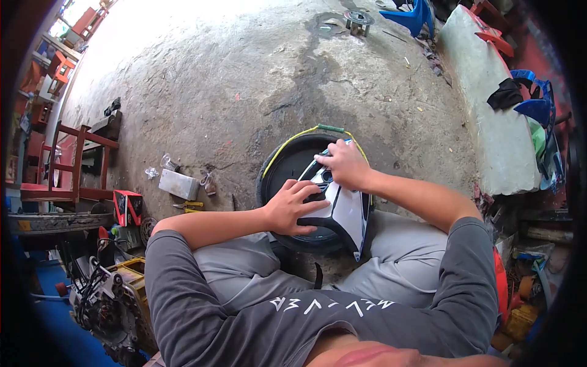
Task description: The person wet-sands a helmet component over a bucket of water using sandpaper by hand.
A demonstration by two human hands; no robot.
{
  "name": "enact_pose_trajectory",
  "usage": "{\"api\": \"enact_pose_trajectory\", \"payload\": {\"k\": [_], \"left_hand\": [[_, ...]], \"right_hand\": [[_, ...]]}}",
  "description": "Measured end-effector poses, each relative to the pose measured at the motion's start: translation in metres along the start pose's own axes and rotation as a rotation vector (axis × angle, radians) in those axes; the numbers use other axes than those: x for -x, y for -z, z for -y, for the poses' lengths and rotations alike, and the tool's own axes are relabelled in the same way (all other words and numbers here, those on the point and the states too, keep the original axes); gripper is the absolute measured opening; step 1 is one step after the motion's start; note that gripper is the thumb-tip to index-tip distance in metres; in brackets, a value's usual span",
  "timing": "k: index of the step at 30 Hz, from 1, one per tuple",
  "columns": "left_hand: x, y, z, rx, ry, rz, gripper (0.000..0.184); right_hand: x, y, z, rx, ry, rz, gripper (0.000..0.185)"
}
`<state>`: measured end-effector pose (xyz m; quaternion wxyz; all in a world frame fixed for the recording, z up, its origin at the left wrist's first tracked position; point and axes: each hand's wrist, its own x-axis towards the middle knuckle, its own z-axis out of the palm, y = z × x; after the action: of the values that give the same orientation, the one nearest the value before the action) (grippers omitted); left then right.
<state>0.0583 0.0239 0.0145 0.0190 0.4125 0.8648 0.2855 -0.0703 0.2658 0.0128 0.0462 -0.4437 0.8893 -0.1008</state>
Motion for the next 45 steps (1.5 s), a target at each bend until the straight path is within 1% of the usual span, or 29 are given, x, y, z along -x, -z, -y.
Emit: {"api": "enact_pose_trajectory", "payload": {"k": [1, 5, 8, 9, 12, 16, 17, 20, 21, 24, 26, 28, 30, 34, 35, 38, 41, 42, 44, 45], "left_hand": [[0.0, 0.0, 0.0, -0.003, 0.0, 0.006, 0.077], [0.0, 0.0, -0.002, 0.016, 0.009, 0.01, 0.079], [-0.001, 0.0, 0.0, 0.004, 0.0, 0.01, 0.079], [-0.001, 0.001, 0.0, -0.005, -0.003, 0.012, 0.079], [-0.001, 0.001, -0.001, 0.001, 0.006, 0.008, 0.079], [0.0, 0.0, -0.001, 0.008, 0.005, -0.001, 0.079], [-0.001, 0.0, 0.0, 0.006, 0.001, -0.002, 0.079], [0.0, -0.001, 0.001, 0.005, -0.002, -0.008, 0.078], [0.0, -0.001, 0.0, 0.005, -0.003, -0.008, 0.078], [0.0, 0.0, 0.001, 0.014, 0.002, -0.005, 0.078], [0.0, 0.0, 0.0, 0.021, 0.007, -0.006, 0.079], [0.0, -0.001, 0.001, 0.028, 0.005, -0.009, 0.079], [0.0, 0.0, 0.002, 0.028, -0.001, -0.006, 0.08], [0.001, 0.0, 0.002, 0.03, -0.002, -0.01, 0.08], [0.002, 0.0, 0.001, 0.032, 0.001, -0.008, 0.08], [0.002, 0.0, 0.001, 0.026, 0.005, -0.008, 0.08], [0.001, -0.001, 0.0, 0.019, -0.001, -0.005, 0.08], [0.001, -0.002, 0.0, 0.014, -0.004, -0.008, 0.079], [0.0, 0.0, 0.002, 0.008, -0.006, -0.007, 0.08], [0.0, 0.0, 0.003, 0.01, -0.005, -0.002, 0.08]], "right_hand": [[-0.002, 0.005, 0.001, -0.009, -0.015, 0.047, 0.042], [-0.006, 0.002, -0.024, -0.011, -0.116, -0.042, 0.044], [-0.007, -0.002, -0.011, -0.023, -0.128, 0.037, 0.043], [-0.006, -0.003, -0.002, 0.016, -0.057, 0.042, 0.043], [-0.006, 0.003, -0.001, 0.009, -0.014, 0.063, 0.043], [-0.006, 0.003, -0.025, -0.008, -0.165, -0.031, 0.041], [-0.005, 0.0, -0.023, -0.011, -0.15, -0.05, 0.041], [-0.001, -0.007, 0.001, -0.017, 0.016, -0.003, 0.043], [0.001, -0.008, 0.008, -0.065, 0.05, -0.003, 0.043], [-0.004, 0.003, -0.003, -0.039, 0.001, 0.021, 0.043], [-0.006, 0.003, -0.019, -0.075, -0.166, 0.022, 0.043], [-0.006, 0.004, -0.019, -0.055, -0.172, 0.015, 0.044], [-0.001, -0.002, -0.004, -0.097, -0.121, 0.033, 0.045], [0.002, -0.001, 0.003, -0.059, 0.041, -0.002, 0.046], [-0.001, 0.004, -0.004, -0.055, -0.013, 0.047, 0.044], [-0.003, 0.005, -0.026, -0.05, -0.225, 0.007, 0.043], [0.001, -0.006, -0.015, -0.044, -0.167, -0.012, 0.045], [0.002, -0.006, -0.006, -0.068, -0.088, -0.005, 0.045], [0.006, -0.009, 0.007, -0.045, 0.047, -0.064, 0.045], [0.006, -0.005, 0.009, -0.032, 0.023, -0.057, 0.044]]}}
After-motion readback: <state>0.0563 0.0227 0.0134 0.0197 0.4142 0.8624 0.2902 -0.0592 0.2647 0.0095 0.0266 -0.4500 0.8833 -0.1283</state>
